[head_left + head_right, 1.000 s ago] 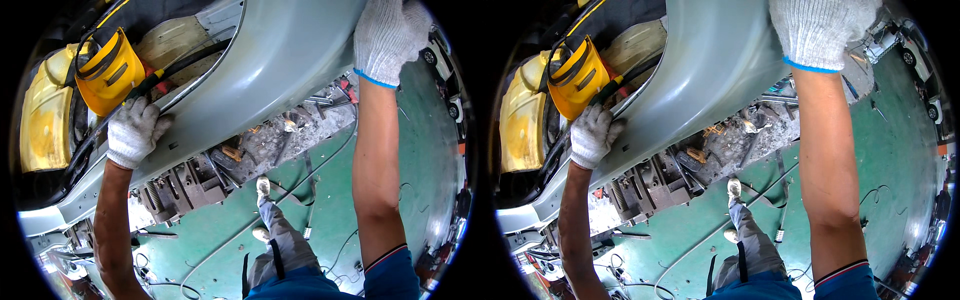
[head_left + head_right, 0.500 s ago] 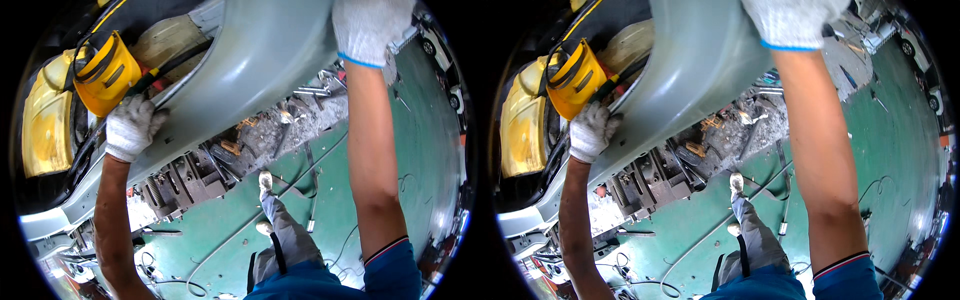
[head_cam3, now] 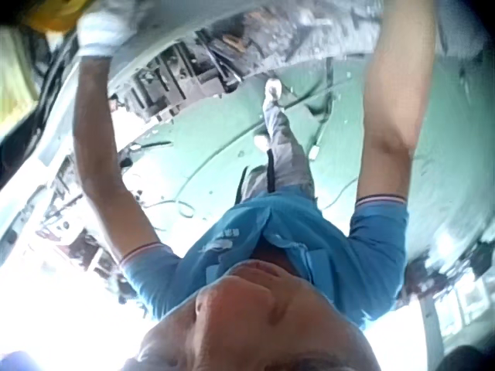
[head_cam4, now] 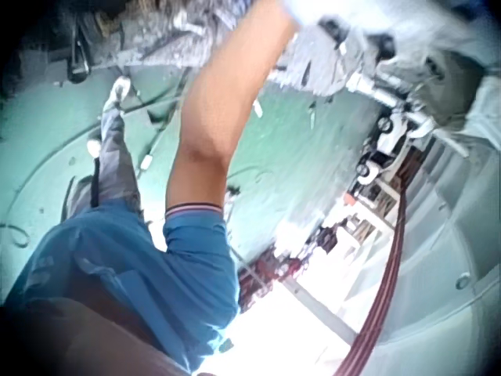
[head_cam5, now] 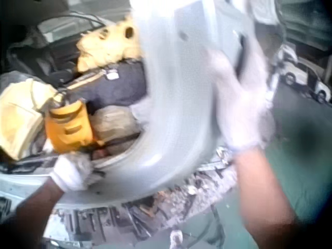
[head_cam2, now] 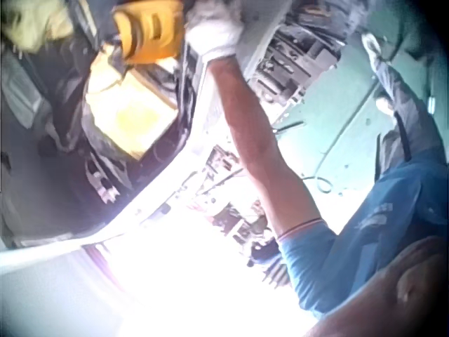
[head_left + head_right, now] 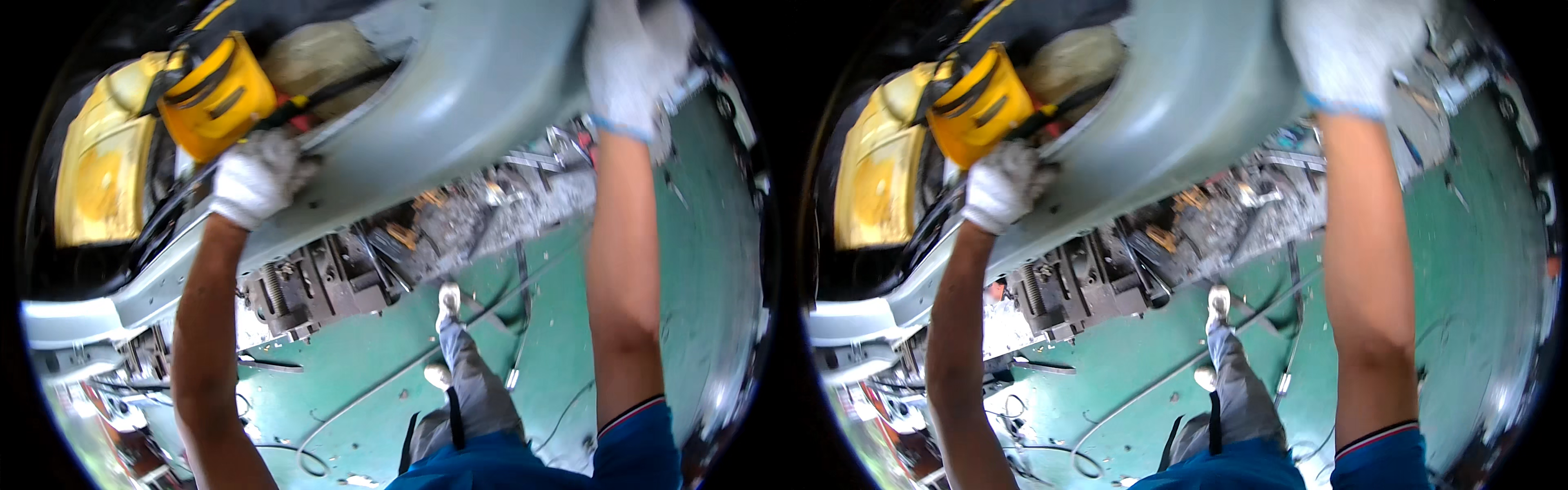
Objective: The person repeatedly positions and aligns a metal car bumper beam against the front frame of a vehicle, checking fitment and making small adjustments. The person also uses a metal ruler to measure gaps between the beam and the car body.
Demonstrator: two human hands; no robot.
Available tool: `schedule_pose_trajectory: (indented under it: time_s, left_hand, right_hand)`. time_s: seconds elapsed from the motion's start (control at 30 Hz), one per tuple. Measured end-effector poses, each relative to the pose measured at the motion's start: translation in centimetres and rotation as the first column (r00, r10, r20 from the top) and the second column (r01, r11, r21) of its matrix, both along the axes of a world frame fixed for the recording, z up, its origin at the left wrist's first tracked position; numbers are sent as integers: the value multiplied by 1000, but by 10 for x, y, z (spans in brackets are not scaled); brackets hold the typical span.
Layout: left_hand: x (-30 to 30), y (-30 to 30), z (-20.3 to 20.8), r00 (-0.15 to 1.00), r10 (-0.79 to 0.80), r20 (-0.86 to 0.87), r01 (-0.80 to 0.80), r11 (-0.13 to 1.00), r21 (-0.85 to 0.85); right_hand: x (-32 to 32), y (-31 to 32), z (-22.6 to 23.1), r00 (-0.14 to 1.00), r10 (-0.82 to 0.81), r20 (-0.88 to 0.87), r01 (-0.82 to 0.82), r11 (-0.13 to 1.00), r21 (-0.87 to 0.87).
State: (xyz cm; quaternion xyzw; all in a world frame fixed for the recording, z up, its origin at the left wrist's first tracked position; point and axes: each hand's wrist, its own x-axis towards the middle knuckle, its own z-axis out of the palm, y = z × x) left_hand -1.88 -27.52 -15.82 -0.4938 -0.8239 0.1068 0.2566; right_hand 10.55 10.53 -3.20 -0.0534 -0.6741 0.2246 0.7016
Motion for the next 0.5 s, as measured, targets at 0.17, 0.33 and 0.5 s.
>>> schedule_pose_trajectory:
  time_s: [0.17,0.33,0.5]
  left_hand:
    - [-5,26,5,992,-9,125,6,1000,24]
    - [-7,16,3,993,-120,-20,122,981,151]
    - [-9,18,-1,995,-82,62,73,988,136]
  right_hand:
    - [40,-96,-52,934,185,307,-269,927,259]
    - [-52,-146,-95,483,-301,822,-646,512,567]
    - [-70,-128,-105,570,-248,784,-683,387,619]
